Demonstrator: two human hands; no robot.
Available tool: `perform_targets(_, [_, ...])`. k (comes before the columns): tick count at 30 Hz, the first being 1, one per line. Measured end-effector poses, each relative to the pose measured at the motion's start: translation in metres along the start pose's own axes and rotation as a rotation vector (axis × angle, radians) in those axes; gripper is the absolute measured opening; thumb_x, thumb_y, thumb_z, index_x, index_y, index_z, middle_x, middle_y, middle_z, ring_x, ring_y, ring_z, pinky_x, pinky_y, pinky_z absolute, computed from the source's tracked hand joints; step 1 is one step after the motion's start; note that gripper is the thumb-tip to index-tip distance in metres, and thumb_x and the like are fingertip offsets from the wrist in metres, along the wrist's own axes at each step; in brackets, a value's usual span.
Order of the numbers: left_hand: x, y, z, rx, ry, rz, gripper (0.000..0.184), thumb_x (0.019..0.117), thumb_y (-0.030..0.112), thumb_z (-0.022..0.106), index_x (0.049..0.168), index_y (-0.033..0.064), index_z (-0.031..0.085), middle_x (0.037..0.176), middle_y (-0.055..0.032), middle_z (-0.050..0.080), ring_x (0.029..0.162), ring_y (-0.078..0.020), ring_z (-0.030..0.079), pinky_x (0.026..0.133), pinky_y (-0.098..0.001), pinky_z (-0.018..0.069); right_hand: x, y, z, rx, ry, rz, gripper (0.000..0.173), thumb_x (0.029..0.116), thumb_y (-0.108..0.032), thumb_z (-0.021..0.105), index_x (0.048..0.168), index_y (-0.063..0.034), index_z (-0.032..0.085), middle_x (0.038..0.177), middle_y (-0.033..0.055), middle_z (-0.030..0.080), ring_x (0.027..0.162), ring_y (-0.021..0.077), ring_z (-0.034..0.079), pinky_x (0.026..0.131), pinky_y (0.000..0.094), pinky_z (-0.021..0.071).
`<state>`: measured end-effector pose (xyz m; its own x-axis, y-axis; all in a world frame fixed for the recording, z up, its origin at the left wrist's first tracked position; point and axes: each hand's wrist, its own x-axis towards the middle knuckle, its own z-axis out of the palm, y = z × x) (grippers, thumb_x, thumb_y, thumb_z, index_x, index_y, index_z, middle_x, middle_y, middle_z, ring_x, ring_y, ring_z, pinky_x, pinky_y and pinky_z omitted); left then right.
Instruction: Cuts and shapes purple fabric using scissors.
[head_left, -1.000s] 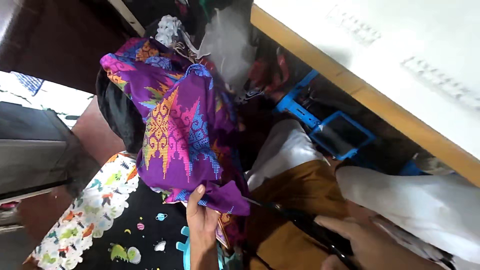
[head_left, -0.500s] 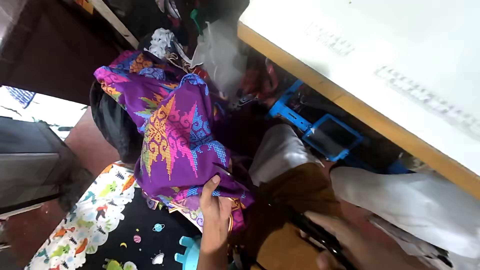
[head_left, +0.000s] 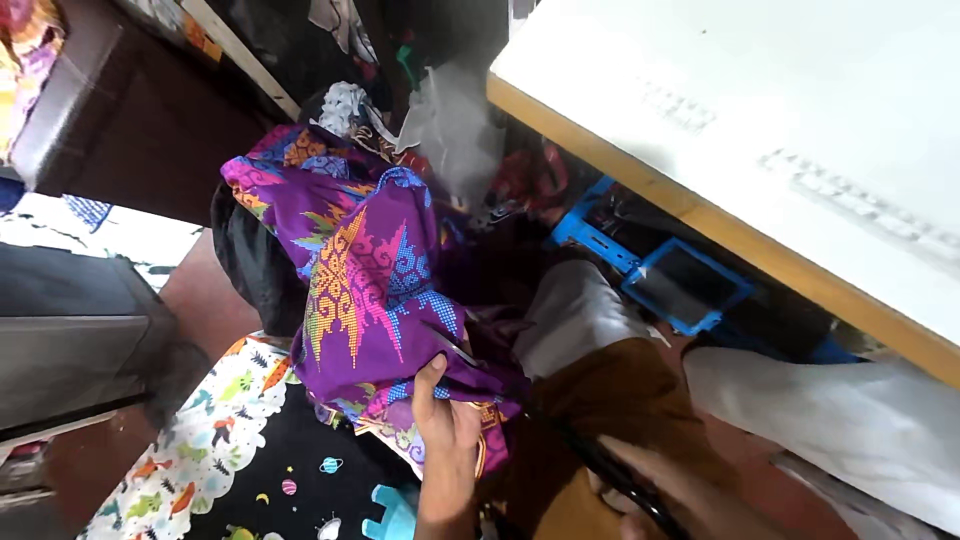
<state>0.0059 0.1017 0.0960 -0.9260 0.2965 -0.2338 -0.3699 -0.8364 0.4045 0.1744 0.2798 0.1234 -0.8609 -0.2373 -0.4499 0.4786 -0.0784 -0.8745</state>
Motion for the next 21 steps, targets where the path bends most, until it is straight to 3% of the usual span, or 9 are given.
perform_targets(11, [0.0023,0.0004,0.0064,-0.024,-0.009,0.014,0.020,0.0860,0.007,0.073,0.106,0.0028,0.073,0.105,-0.0112,0.076,0.100,-0.0171,0.074,0.088,-0.0317,0.0606,0.0076,-0.0056,0.0049,0.034,-0.054,0.015,0.072,0.0888,-0.067,0.063,0.113,0.0014,0.059,0.081,-0.0013,0.059,0.070,-0.0006,0.054,0.064,0.0191,0.0479])
perform_targets(21, [0.0020,0.0023,0.0051,-0.043,-0.011,0.017,0.020,0.0855,0.008,0.073,0.105,0.0022,0.073,0.107,-0.0117,0.076,0.102,-0.0177,0.074,0.091,-0.0320,0.0598,0.0084,-0.0079,0.0086,0.049,-0.033,-0.011,0.066,0.0918,-0.063,0.061,0.108,0.0007,0.060,0.081,-0.0029,0.059,0.072,-0.0025,0.054,0.065,0.0174,0.0472])
